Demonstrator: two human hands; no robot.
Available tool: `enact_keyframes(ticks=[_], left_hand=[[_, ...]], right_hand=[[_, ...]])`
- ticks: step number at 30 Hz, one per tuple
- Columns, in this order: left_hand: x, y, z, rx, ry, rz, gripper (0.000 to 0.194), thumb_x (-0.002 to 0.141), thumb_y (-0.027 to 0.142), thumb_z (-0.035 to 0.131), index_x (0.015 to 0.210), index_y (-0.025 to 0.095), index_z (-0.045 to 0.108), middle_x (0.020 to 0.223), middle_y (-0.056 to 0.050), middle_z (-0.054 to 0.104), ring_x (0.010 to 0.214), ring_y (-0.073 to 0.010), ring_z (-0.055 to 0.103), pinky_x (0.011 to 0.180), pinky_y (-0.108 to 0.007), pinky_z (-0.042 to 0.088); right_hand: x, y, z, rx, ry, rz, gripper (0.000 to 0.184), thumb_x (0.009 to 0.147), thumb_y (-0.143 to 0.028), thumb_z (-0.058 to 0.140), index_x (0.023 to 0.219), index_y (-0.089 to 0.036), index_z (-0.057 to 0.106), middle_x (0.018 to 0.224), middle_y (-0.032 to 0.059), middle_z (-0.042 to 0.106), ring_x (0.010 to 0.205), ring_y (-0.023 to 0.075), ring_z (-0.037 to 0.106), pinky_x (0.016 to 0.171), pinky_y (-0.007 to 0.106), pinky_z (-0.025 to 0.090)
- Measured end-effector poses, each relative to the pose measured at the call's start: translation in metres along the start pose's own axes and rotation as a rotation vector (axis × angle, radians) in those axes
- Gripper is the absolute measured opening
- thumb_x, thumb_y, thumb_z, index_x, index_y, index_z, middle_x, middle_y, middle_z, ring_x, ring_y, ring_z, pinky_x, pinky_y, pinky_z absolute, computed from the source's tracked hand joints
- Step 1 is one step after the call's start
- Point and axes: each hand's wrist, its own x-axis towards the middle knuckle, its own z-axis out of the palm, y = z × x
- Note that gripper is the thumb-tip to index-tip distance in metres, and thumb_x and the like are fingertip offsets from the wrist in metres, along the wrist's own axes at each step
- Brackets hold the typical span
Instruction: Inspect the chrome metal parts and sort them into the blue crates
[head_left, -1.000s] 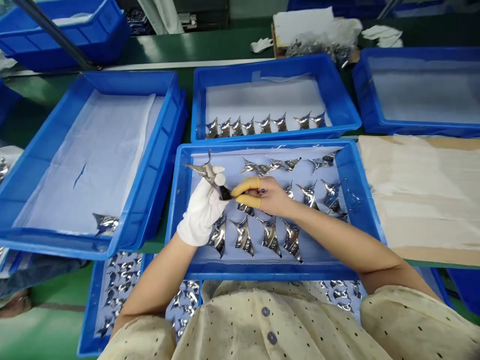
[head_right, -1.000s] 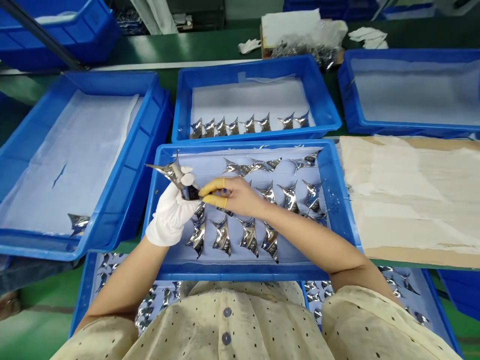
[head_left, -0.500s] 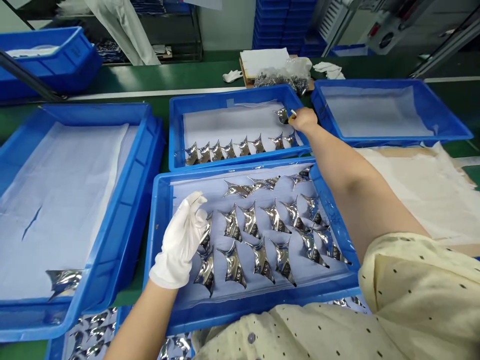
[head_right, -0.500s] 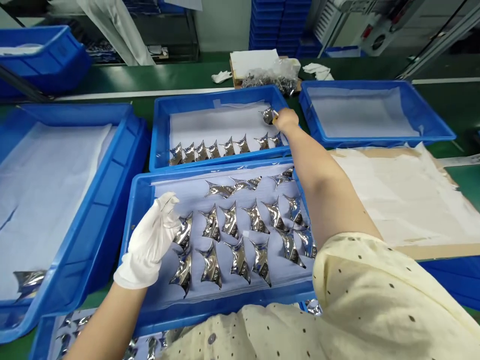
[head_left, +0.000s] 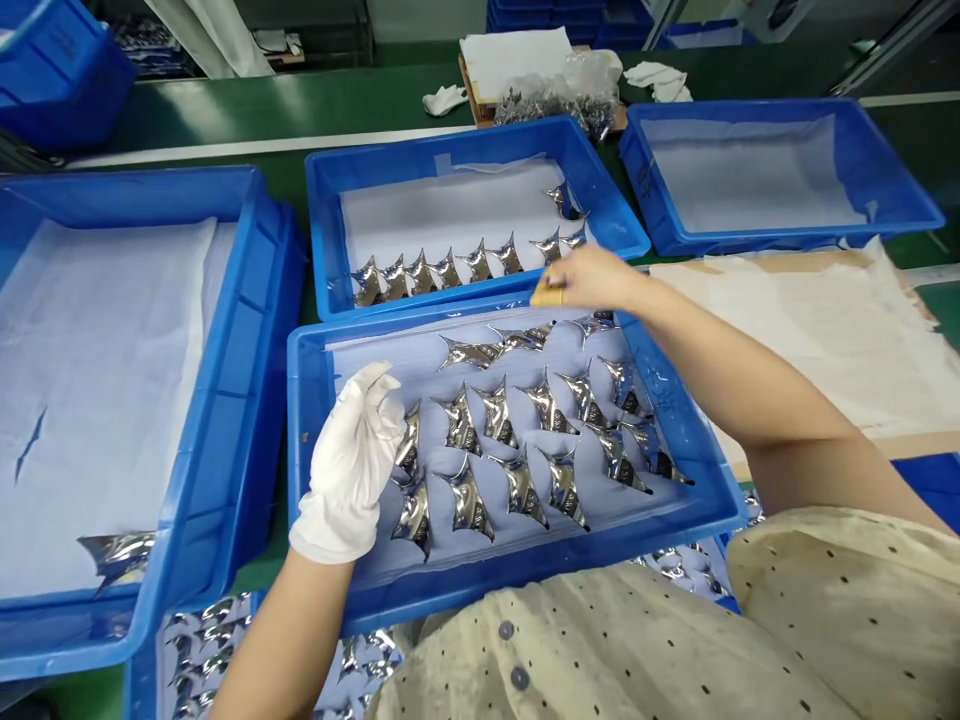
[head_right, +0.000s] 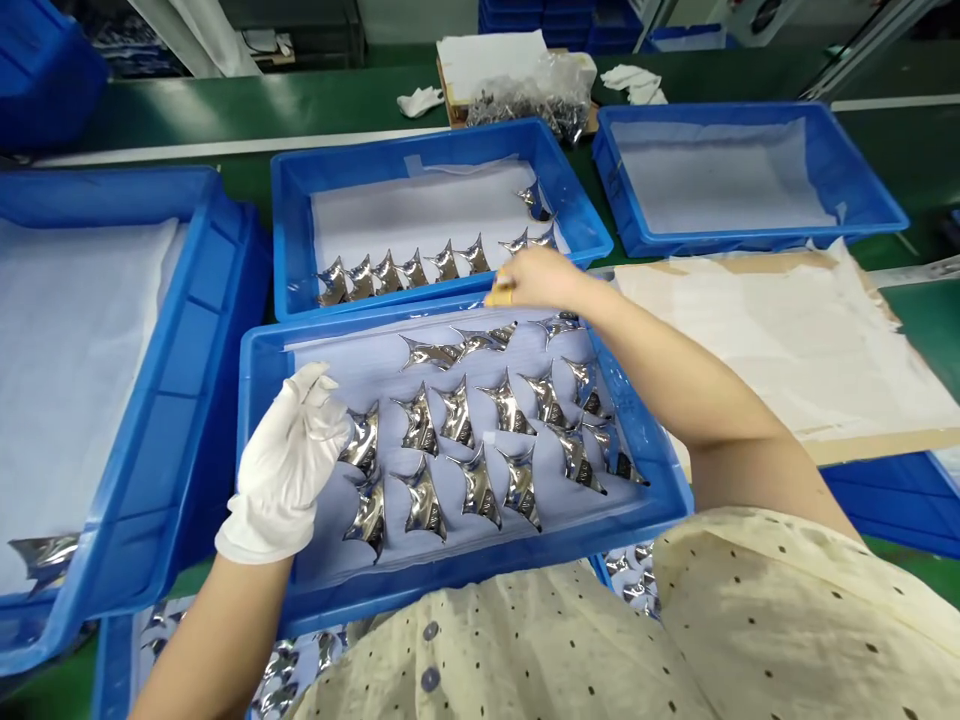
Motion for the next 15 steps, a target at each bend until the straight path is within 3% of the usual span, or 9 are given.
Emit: enact_keyframes(ticks=[2,4,8,15], left_hand=[[-0.001,-0.002,0.003,0.016,-0.029,0.0,0.038,0.082,0.029,0.089,0.112,0.01,0.075,0.09,-0.001,0.074,0.059,-0.0048,0.064,0.053,-0.015,0.059],[-0.002,-0.004,0.005,0.027,-0.055,0.002,0.038,0.081,0.029,0.09,0.111,0.011,0.075,0.088,-0.001,0.073,0.059,-0.0044,0.063,0.054,-0.015,0.059],[-0.004,-0.007,0.005,0.049,-0.088,0.003,0.036,0.08,0.031,0.091,0.107,0.013,0.077,0.085,0.001,0.073,0.059,-0.0037,0.062,0.056,-0.014,0.059],[-0.002,-0.011,0.004,0.103,-0.083,0.064,0.042,0.07,0.035,0.098,0.101,0.013,0.079,0.08,0.001,0.071,0.061,-0.0037,0.061,0.057,-0.012,0.057]], right_hand=[[-0.024,-0.022,0.015,-0.215,-0.154,0.001,0.04,0.093,-0.046,0.071,0.121,-0.019,0.08,0.106,0.0126,0.082,0.098,0.0305,0.073,0.073,0.032,0.046],[-0.036,-0.033,0.029,-0.321,-0.19,0.076,0.042,0.095,-0.039,0.066,0.128,-0.017,0.077,0.115,0.0176,0.08,0.109,0.0362,0.073,0.076,0.036,0.048],[-0.035,-0.03,0.043,-0.271,-0.168,0.201,0.04,0.094,-0.033,0.062,0.123,-0.012,0.078,0.117,0.0229,0.079,0.112,0.0404,0.073,0.08,0.04,0.051],[-0.04,-0.021,0.031,-0.14,-0.035,0.32,0.032,0.096,-0.037,0.061,0.114,-0.017,0.079,0.112,0.0153,0.081,0.105,0.035,0.074,0.078,0.037,0.052]])
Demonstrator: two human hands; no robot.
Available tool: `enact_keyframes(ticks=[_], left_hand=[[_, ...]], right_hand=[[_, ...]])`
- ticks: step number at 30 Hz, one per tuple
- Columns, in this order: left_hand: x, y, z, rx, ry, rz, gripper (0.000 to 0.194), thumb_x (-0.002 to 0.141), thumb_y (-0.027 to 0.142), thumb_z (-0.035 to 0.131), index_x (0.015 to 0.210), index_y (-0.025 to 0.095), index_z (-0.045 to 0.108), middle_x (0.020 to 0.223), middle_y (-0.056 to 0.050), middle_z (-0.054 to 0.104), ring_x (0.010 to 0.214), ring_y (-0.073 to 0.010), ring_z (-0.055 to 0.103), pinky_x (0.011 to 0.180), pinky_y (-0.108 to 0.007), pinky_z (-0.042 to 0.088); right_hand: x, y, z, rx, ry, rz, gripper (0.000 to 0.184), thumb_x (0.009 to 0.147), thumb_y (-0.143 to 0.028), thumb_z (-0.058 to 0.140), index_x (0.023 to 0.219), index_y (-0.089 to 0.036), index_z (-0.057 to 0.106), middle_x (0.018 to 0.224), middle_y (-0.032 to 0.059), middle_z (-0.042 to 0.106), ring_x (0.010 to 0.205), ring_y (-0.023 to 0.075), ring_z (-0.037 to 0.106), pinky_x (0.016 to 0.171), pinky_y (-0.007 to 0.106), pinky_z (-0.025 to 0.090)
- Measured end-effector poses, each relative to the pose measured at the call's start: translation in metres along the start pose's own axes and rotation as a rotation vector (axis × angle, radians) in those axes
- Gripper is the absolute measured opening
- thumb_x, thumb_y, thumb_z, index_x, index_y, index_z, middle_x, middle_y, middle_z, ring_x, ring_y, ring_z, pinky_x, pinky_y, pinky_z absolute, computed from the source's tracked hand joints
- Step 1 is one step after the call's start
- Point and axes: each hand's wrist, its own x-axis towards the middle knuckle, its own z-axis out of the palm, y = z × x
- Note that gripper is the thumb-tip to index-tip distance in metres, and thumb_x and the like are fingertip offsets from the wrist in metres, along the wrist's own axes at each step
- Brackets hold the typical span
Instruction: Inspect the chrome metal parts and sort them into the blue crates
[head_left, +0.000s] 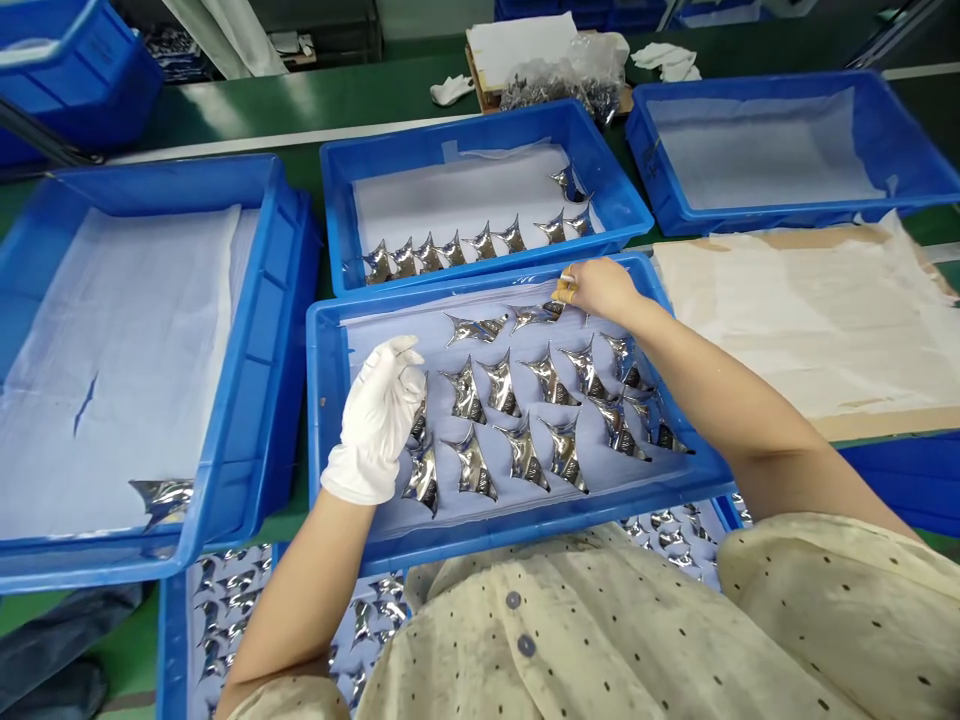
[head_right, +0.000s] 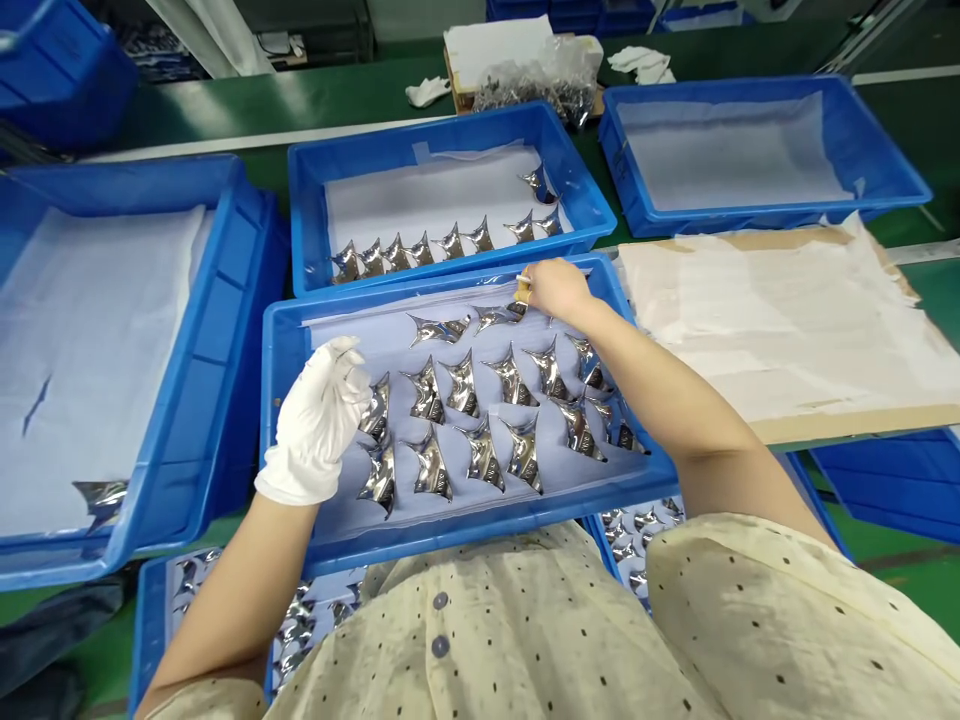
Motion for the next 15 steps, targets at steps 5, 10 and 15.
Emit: enact_keyframes(ticks=[5,10,15], left_hand=[[0.0,-0.004,0.001,0.103,-0.004,0.009,0.029,0.077,0.032,0.091,0.1,0.017,0.079,0.085,0.0,0.072,0.058,-0.0025,0.059,0.05,-0.011,0.05],[-0.005,-0.013,0.005,0.347,-0.21,-0.044,0.062,0.069,0.016,0.093,0.127,0.029,0.075,0.123,-0.005,0.074,0.071,-0.0071,0.066,0.063,-0.019,0.058],[-0.019,-0.012,0.01,0.49,-0.378,0.136,0.031,0.073,0.027,0.092,0.102,0.024,0.081,0.108,-0.006,0.077,0.079,-0.015,0.07,0.066,-0.026,0.059]], right_hand=[[-0.032,0.004,-0.016,0.203,0.146,-0.129,0.009,0.088,-0.029,0.073,0.085,-0.02,0.074,0.087,0.0088,0.078,0.08,0.0276,0.07,0.069,0.037,0.046],[-0.061,-0.027,-0.018,0.924,0.098,-0.365,0.033,0.079,-0.051,0.086,0.072,-0.024,0.069,0.07,0.0019,0.07,0.06,0.0163,0.059,0.059,0.034,0.047],[-0.065,-0.082,0.0,1.295,-0.322,-0.52,0.042,0.071,-0.056,0.09,0.072,-0.019,0.07,0.058,-0.002,0.062,0.053,0.0109,0.053,0.052,0.028,0.044]])
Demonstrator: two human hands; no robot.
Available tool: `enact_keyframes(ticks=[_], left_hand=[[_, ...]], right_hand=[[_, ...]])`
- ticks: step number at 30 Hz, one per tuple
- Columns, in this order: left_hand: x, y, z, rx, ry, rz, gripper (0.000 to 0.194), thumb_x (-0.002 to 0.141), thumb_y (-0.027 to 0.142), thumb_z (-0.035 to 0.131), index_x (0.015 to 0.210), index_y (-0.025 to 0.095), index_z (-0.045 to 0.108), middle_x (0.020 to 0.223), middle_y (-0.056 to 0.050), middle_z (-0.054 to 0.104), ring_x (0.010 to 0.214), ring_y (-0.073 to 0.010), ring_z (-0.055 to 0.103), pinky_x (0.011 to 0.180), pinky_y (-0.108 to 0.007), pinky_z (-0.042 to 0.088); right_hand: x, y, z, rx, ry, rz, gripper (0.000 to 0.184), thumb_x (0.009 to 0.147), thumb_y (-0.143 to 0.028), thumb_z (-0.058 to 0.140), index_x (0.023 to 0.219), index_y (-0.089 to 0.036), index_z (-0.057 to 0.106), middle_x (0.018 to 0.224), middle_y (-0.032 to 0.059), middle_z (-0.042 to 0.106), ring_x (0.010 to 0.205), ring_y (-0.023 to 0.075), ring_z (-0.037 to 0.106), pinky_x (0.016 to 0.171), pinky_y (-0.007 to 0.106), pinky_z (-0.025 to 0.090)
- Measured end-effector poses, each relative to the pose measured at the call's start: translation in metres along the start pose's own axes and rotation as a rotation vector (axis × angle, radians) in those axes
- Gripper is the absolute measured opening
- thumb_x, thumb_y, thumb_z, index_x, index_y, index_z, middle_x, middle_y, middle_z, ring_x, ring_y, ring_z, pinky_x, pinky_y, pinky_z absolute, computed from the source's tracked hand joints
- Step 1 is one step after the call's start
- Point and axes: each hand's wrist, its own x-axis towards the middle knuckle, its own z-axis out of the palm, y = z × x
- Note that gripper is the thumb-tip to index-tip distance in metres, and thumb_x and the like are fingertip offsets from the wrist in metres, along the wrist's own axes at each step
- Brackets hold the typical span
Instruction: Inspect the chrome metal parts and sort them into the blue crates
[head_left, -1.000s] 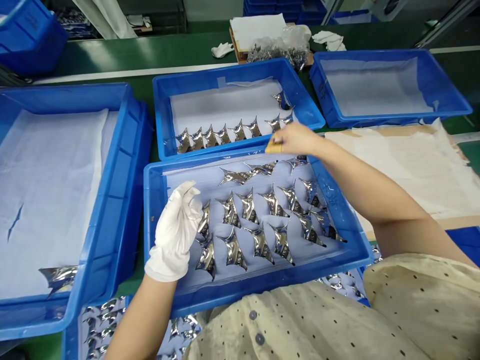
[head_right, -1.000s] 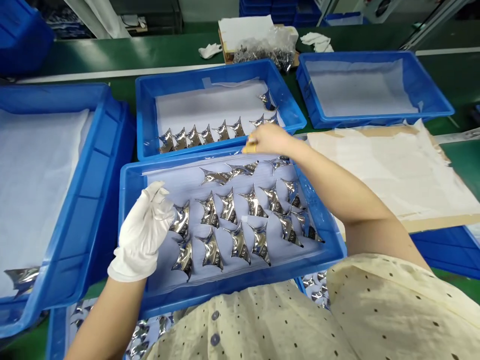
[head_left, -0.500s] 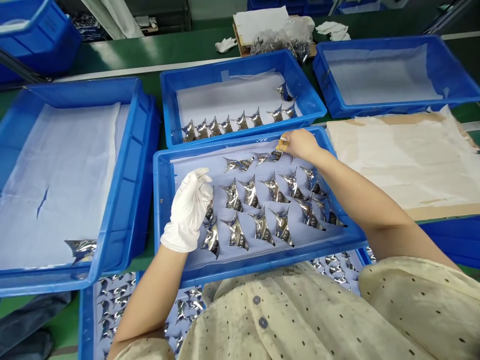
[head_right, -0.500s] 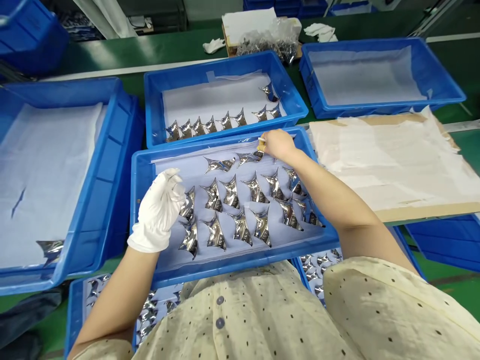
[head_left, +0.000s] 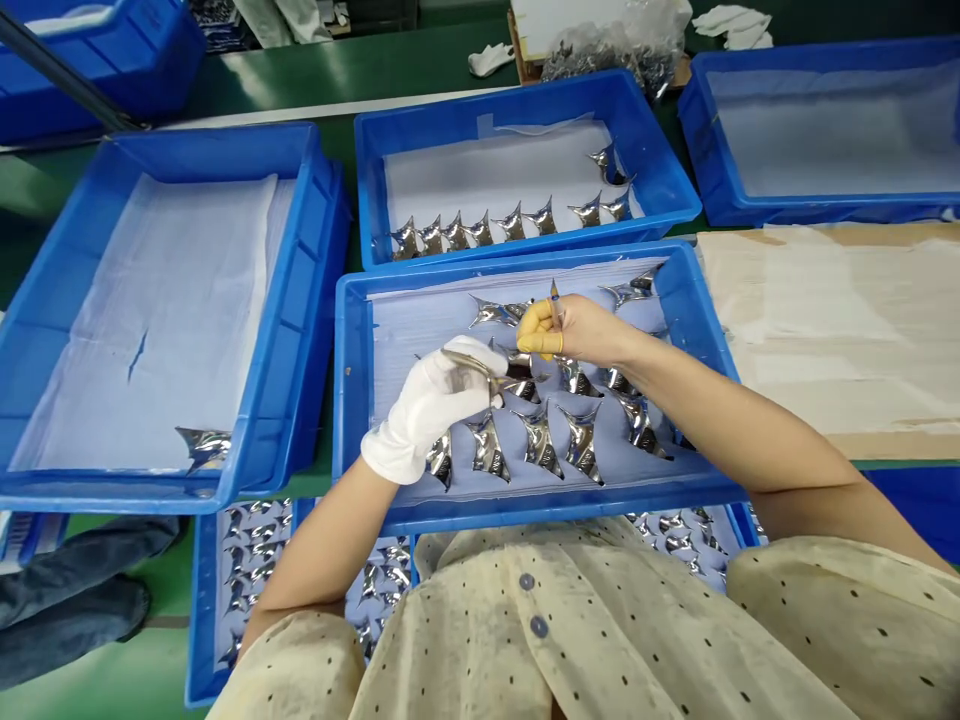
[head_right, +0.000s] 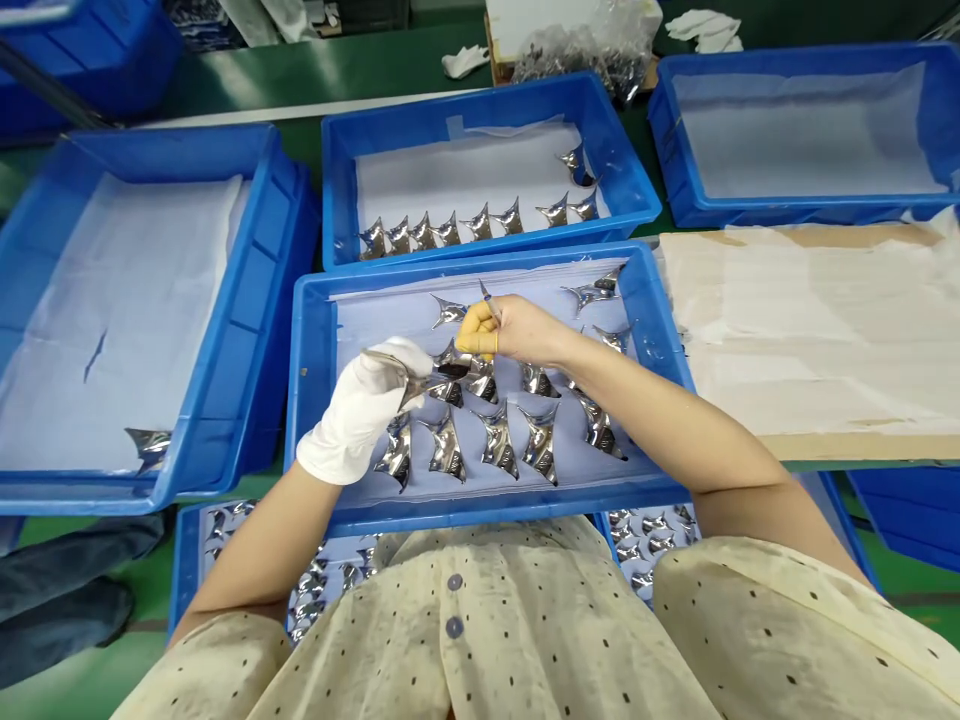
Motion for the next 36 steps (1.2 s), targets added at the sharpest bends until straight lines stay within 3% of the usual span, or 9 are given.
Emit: enact_keyframes(ticks=[2,4,6,8,14,23,36], left_hand=[[-0.003,0.003,0.001,0.058,0.102,0.018,0.018,0.078,0.033,0.088,0.088,0.021,0.078,0.086,-0.003,0.075,0.063,-0.0117,0.065,0.055,-0.024,0.053],[-0.003,0.004,0.001,0.104,0.269,-0.008,0.022,0.078,0.034,0.088,0.09,0.021,0.076,0.073,0.001,0.072,0.049,-0.0076,0.057,0.045,-0.021,0.046],[-0.001,0.005,0.001,0.143,0.415,-0.03,0.029,0.075,0.034,0.09,0.095,0.02,0.073,0.065,0.004,0.069,0.044,-0.0066,0.054,0.041,-0.019,0.041],[0.0,0.004,0.002,0.161,0.473,-0.034,0.034,0.072,0.035,0.092,0.096,0.02,0.071,0.063,0.005,0.068,0.042,-0.007,0.056,0.039,-0.018,0.04],[-0.004,0.002,0.006,0.163,0.41,-0.012,0.047,0.067,0.033,0.096,0.102,0.022,0.066,0.07,0.007,0.071,0.05,-0.0089,0.064,0.05,-0.022,0.053],[-0.006,0.001,0.009,0.01,0.346,-0.038,0.058,0.066,0.031,0.097,0.11,0.026,0.06,0.078,0.007,0.071,0.054,-0.0104,0.066,0.048,-0.022,0.051],[-0.008,-0.003,0.003,0.192,0.368,0.086,0.048,0.068,0.039,0.098,0.102,0.023,0.068,0.08,0.004,0.07,0.061,-0.0102,0.061,0.062,-0.028,0.053]], right_hand=[[0.008,0.002,0.015,0.029,0.042,-0.032,0.038,0.081,-0.057,0.082,0.08,-0.019,0.074,0.063,-0.0009,0.065,0.058,0.0117,0.056,0.055,0.028,0.046],[0.013,0.003,0.026,0.012,0.148,-0.117,0.034,0.09,-0.054,0.074,0.09,-0.021,0.078,0.078,0.0022,0.072,0.07,0.0138,0.062,0.063,0.029,0.05],[0.016,0.006,0.037,-0.003,0.199,-0.204,0.028,0.09,-0.05,0.075,0.096,-0.023,0.08,0.095,0.0039,0.075,0.078,0.0146,0.063,0.069,0.03,0.052],[0.02,0.01,0.047,0.01,0.203,-0.26,0.026,0.085,-0.048,0.081,0.096,-0.024,0.08,0.103,0.0044,0.075,0.082,0.0153,0.064,0.072,0.03,0.053],[0.031,0.015,0.067,0.124,0.238,-0.318,0.033,0.082,-0.056,0.083,0.082,-0.023,0.077,0.093,0.0044,0.074,0.091,0.0187,0.068,0.085,0.035,0.057],[0.029,0.008,0.073,0.084,0.295,-0.334,0.043,0.081,-0.066,0.08,0.078,-0.023,0.074,0.09,0.0053,0.073,0.089,0.0205,0.068,0.087,0.039,0.058],[0.027,0.007,0.07,0.094,0.283,-0.332,0.043,0.081,-0.067,0.08,0.083,-0.025,0.077,0.097,0.0061,0.077,0.094,0.0221,0.07,0.091,0.041,0.058]])
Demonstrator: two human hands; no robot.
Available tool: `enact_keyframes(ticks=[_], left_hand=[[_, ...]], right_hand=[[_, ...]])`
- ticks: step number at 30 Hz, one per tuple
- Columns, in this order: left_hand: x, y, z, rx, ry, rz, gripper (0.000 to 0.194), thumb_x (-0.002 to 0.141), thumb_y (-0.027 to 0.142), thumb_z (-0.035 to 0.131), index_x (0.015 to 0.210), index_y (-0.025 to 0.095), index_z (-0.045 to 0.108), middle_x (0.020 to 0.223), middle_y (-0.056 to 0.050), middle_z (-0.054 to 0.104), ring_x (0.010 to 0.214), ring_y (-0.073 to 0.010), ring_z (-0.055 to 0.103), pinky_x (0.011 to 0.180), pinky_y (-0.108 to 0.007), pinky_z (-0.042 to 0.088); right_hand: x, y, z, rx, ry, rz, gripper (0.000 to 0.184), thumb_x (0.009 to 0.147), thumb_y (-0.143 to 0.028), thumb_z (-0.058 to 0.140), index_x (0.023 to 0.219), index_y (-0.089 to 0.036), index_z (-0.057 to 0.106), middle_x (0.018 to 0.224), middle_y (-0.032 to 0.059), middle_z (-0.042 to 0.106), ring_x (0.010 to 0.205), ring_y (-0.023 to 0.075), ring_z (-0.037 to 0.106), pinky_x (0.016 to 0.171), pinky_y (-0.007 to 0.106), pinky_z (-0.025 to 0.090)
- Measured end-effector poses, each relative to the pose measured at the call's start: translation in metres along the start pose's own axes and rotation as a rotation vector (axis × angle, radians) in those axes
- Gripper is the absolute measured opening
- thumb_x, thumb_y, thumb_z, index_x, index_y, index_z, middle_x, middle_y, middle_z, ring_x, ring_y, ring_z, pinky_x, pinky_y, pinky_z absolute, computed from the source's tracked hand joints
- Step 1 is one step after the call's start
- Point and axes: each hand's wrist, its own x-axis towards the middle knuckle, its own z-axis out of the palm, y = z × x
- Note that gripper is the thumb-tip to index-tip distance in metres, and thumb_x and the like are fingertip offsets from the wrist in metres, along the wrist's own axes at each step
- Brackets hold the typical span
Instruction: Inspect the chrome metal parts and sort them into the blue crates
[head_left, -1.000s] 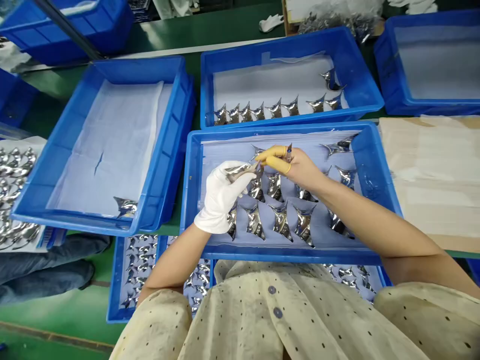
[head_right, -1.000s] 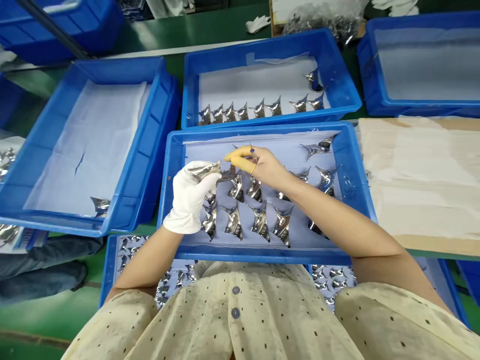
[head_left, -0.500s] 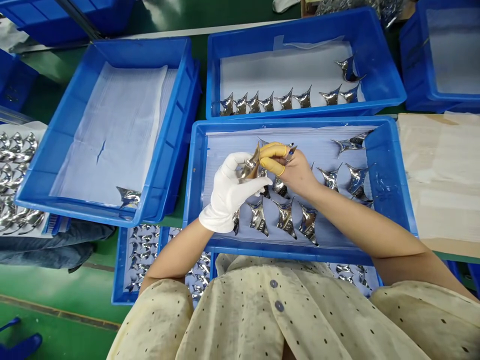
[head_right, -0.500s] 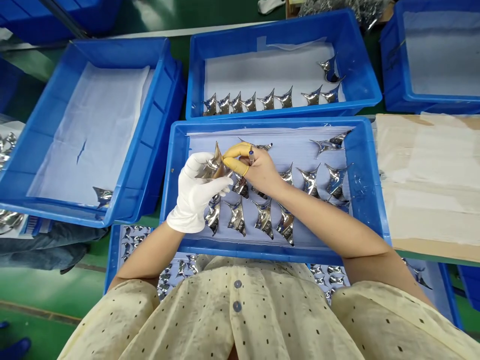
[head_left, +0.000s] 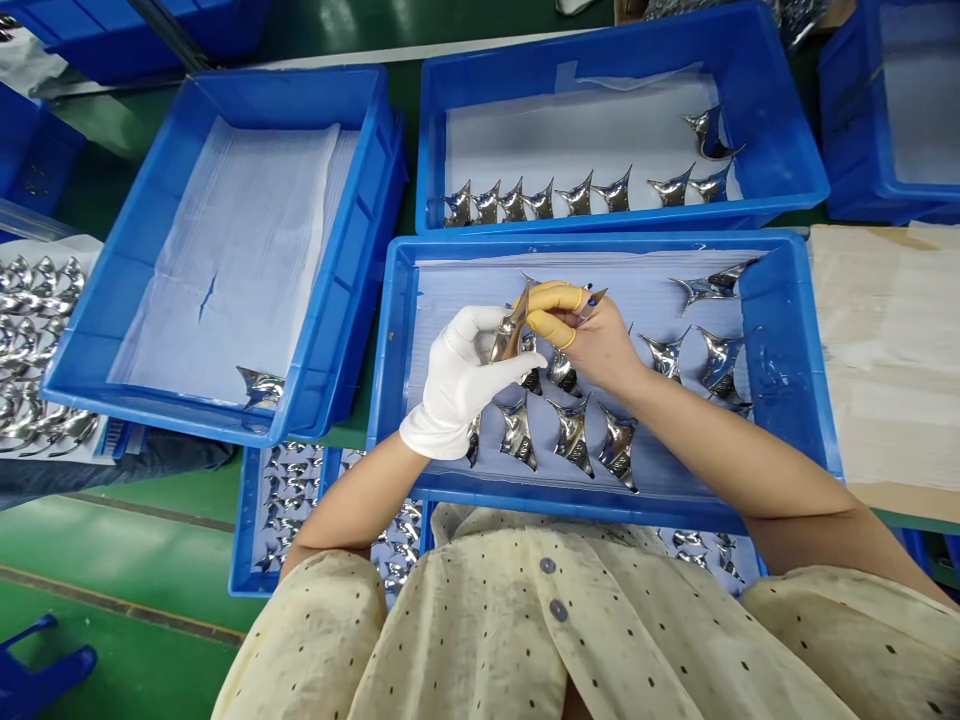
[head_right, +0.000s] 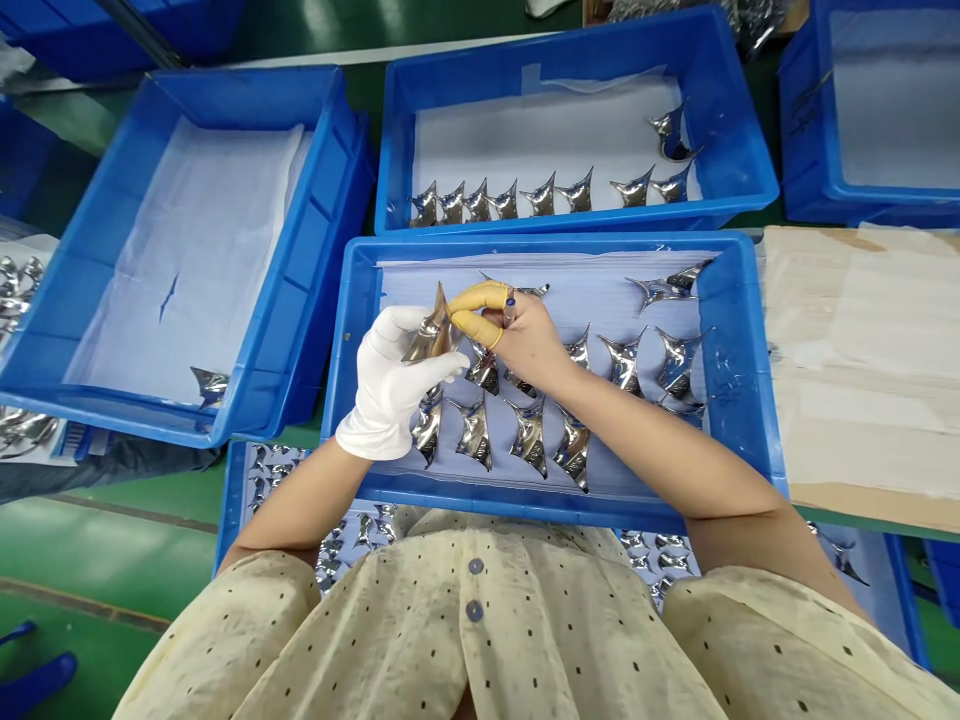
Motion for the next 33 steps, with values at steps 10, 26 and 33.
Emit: enact_keyframes(ticks=[10,26,33], left_hand=[[0.01,0.01,-0.016,-0.093,-0.031,-0.019,0.037,0.097,0.059,0.066,0.101,0.023,0.074,0.058,0.004,0.055,0.046,-0.008,0.045,0.046,-0.024,0.036],[0.008,0.012,0.001,-0.467,-0.113,-0.224,0.035,0.086,0.05,0.082,0.097,0.023,0.064,0.075,0.003,0.062,0.054,-0.0068,0.054,0.045,-0.017,0.044],[0.005,0.019,0.005,-0.581,-0.138,-0.254,0.029,0.085,0.043,0.085,0.093,0.022,0.067,0.072,0.003,0.063,0.053,-0.0059,0.05,0.046,-0.014,0.045]], right_hand=[[-0.005,-0.008,-0.028,-0.077,-0.016,-0.046,0.033,0.1,-0.06,0.06,0.12,-0.033,0.064,0.1,0.0015,0.062,0.059,0.0113,0.043,0.061,0.033,0.046],[-0.012,-0.023,-0.002,-0.474,-0.087,-0.455,0.023,0.108,-0.03,0.049,0.116,-0.026,0.07,0.108,0.0065,0.072,0.105,0.0217,0.068,0.092,0.038,0.055],[-0.009,-0.019,-0.004,-0.511,-0.05,-0.497,0.019,0.106,-0.028,0.053,0.114,-0.024,0.07,0.104,0.0057,0.072,0.1,0.0198,0.068,0.085,0.036,0.054]])
